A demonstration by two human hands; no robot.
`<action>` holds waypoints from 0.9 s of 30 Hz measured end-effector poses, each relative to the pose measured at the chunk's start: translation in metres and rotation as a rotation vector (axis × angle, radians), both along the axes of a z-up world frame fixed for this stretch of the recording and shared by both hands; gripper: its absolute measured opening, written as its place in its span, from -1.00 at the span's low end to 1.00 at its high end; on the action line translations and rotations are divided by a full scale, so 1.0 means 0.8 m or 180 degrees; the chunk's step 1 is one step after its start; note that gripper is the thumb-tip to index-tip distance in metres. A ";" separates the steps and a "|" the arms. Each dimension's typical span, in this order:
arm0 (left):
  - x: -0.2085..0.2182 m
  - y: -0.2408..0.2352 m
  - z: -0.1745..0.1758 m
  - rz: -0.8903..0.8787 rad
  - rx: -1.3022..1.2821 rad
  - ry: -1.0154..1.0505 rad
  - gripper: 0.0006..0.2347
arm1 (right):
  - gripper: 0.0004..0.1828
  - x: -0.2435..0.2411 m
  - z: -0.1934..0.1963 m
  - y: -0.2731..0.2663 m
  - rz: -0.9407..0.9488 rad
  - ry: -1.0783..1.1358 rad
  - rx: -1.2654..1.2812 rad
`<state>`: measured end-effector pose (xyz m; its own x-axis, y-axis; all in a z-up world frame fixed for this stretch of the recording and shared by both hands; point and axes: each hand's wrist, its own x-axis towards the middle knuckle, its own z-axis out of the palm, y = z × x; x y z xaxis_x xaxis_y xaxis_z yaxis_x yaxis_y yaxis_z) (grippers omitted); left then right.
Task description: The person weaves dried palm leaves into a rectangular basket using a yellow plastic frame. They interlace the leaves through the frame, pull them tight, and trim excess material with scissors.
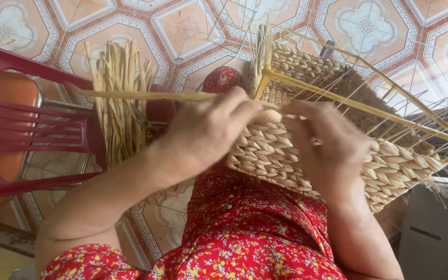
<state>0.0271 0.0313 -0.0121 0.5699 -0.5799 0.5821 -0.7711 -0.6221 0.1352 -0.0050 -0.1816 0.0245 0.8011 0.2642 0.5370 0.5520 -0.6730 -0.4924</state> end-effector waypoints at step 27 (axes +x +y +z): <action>0.033 0.004 -0.064 -0.0619 -0.2376 0.2347 -0.88 | -0.70 0.017 -0.046 0.029 -0.0042 -0.0574 -0.0114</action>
